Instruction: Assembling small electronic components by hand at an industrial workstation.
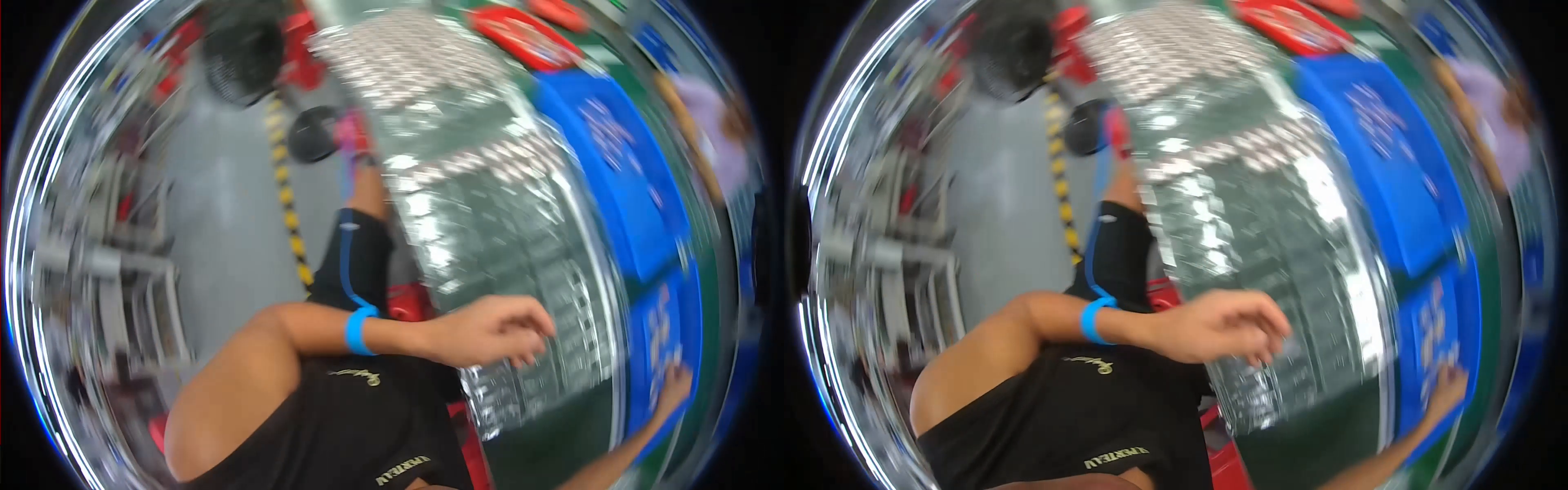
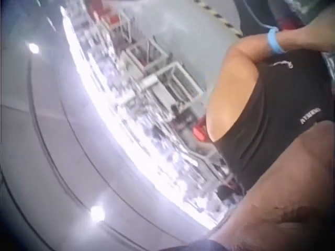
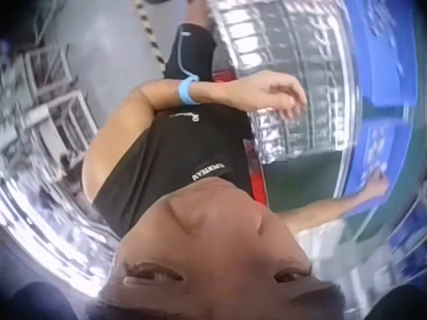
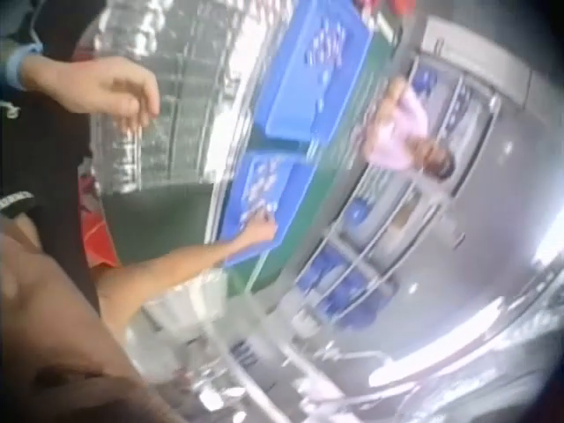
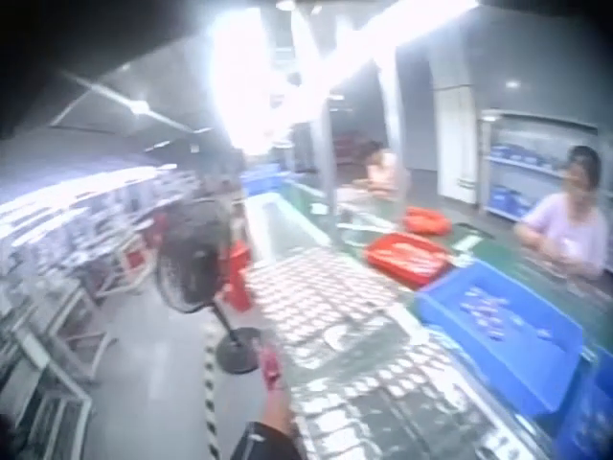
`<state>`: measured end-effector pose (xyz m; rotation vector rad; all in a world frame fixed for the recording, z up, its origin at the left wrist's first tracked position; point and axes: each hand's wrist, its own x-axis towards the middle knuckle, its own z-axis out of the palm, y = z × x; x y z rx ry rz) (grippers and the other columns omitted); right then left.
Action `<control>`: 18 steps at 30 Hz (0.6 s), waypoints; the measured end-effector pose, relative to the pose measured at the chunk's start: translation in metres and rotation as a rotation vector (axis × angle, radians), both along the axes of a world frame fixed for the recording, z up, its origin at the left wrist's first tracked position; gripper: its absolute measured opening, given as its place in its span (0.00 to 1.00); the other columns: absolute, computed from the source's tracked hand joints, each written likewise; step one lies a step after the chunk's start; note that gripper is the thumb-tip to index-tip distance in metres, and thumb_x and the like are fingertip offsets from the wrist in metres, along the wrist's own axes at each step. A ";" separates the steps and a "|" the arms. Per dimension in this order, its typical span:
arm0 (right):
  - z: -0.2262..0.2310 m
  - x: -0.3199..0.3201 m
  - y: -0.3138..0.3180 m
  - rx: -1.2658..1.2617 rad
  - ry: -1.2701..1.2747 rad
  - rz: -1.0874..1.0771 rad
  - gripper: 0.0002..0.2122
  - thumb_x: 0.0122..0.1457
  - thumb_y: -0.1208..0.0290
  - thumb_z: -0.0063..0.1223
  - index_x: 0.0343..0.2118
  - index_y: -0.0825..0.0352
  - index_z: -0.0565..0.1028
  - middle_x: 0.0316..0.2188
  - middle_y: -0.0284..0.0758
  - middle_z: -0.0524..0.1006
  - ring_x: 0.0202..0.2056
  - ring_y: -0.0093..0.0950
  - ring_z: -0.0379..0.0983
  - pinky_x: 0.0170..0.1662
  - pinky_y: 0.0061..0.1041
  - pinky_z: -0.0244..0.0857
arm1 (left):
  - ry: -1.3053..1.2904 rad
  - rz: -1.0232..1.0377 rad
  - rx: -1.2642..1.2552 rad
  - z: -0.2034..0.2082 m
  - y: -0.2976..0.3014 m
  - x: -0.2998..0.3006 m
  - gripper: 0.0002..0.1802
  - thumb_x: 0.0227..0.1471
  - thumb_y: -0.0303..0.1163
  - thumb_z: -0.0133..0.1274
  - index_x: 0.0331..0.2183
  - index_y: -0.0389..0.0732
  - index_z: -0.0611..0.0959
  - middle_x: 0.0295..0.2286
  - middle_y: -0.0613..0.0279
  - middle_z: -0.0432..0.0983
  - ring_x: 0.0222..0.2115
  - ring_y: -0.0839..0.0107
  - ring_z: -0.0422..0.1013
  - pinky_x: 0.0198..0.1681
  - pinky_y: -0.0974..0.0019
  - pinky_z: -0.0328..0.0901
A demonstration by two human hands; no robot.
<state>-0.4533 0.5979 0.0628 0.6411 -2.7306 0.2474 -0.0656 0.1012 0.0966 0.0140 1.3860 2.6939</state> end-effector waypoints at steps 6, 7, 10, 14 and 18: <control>-0.042 -0.137 -0.062 0.461 -0.125 -0.237 0.18 0.56 0.56 0.55 0.35 0.68 0.81 0.33 0.47 0.81 0.36 0.50 0.78 0.40 0.45 0.70 | 0.004 0.369 -0.118 0.001 -0.049 0.032 0.11 0.63 0.30 0.47 0.44 0.35 0.75 0.36 0.62 0.76 0.35 0.77 0.74 0.38 0.70 0.71; -0.051 -0.139 -0.068 0.592 -0.072 -0.302 0.19 0.56 0.54 0.54 0.35 0.69 0.81 0.33 0.48 0.81 0.35 0.50 0.78 0.40 0.46 0.70 | -0.012 0.439 -0.123 0.002 -0.059 0.033 0.11 0.62 0.30 0.47 0.42 0.34 0.76 0.34 0.63 0.75 0.33 0.76 0.73 0.35 0.70 0.71; -0.022 -0.149 -0.076 0.440 -0.167 -0.204 0.20 0.53 0.55 0.52 0.32 0.72 0.80 0.33 0.50 0.81 0.35 0.51 0.78 0.38 0.47 0.70 | 0.003 0.566 -0.327 0.004 -0.106 0.052 0.10 0.62 0.29 0.48 0.41 0.35 0.79 0.33 0.63 0.78 0.34 0.77 0.75 0.37 0.70 0.71; -0.046 -0.180 -0.099 0.476 0.001 -0.234 0.20 0.56 0.49 0.48 0.37 0.62 0.82 0.32 0.46 0.81 0.40 0.44 0.79 0.39 0.46 0.69 | -0.049 0.907 -0.357 -0.018 -0.166 0.066 0.11 0.64 0.29 0.45 0.43 0.34 0.78 0.34 0.59 0.78 0.32 0.75 0.75 0.35 0.71 0.71; 0.044 -0.039 -0.176 0.031 0.065 -0.097 0.12 0.60 0.62 0.53 0.39 0.63 0.82 0.36 0.44 0.80 0.39 0.42 0.77 0.44 0.36 0.69 | -0.040 0.854 -0.372 -0.041 -0.185 0.042 0.12 0.65 0.28 0.43 0.42 0.33 0.78 0.34 0.57 0.78 0.30 0.74 0.74 0.32 0.71 0.69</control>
